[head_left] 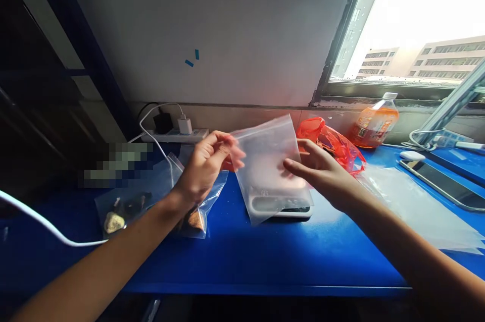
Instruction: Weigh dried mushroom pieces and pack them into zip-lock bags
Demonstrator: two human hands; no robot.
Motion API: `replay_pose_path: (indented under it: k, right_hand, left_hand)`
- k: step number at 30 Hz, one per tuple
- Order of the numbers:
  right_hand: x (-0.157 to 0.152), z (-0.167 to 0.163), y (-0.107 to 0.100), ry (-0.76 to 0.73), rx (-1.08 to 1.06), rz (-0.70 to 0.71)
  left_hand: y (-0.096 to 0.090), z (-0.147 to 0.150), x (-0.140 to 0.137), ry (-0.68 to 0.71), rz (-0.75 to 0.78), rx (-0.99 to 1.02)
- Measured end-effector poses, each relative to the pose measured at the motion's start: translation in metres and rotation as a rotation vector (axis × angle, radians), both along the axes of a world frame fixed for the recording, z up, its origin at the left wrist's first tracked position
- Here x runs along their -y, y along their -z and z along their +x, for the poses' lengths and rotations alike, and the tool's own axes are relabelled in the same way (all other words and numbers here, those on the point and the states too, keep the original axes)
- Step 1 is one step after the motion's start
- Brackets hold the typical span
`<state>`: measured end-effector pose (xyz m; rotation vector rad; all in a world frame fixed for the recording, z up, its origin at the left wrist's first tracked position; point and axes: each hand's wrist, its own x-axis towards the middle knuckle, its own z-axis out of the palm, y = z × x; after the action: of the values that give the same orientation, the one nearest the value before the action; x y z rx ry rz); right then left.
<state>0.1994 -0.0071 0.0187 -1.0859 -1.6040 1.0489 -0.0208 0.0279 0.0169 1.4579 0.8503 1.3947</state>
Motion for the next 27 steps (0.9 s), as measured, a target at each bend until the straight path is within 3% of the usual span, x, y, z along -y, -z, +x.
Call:
replay_pose_path:
  k: [3,6,9,11,13,15,17,22,24,27]
  right_hand:
    - [0.005,0.027,-0.002,0.028,-0.011,-0.060]
    - [0.014,0.101,-0.002,0.316,0.111,-0.003]
    - [0.024,0.192,0.008,0.612,0.390,-0.147]
    - [0.027,0.238,0.019,0.688,0.595,-0.246]
    - [0.024,0.264,0.031,0.752,0.912,-0.307]
    - [0.016,0.270,0.040,0.856,1.194,-0.284]
    - [0.008,0.262,0.047,0.884,1.314,-0.181]
    - [0.004,0.225,0.064,0.375,1.191,0.028]
    - [0.006,0.218,0.075,0.351,1.234,0.021]
    - [0.008,0.218,0.089,0.466,1.294,-0.015]
  left_hand:
    - [0.001,0.002,0.007,0.077,-0.045,-0.112]
    - [-0.002,-0.002,0.008,0.102,-0.038,-0.197]
    - [-0.001,-0.003,0.005,0.082,0.024,-0.251]
    - [0.000,-0.002,0.003,0.076,0.050,-0.288]
    - [0.002,0.000,0.003,0.077,0.065,-0.320]
    - [0.003,0.000,0.004,0.074,0.082,-0.349]
    - [0.002,-0.003,0.002,0.057,0.101,-0.378]
    - [0.000,-0.014,-0.003,-0.009,0.155,-0.397]
    - [-0.002,-0.015,-0.003,-0.025,0.165,-0.403]
    - [-0.004,-0.012,0.001,-0.019,0.190,-0.421]
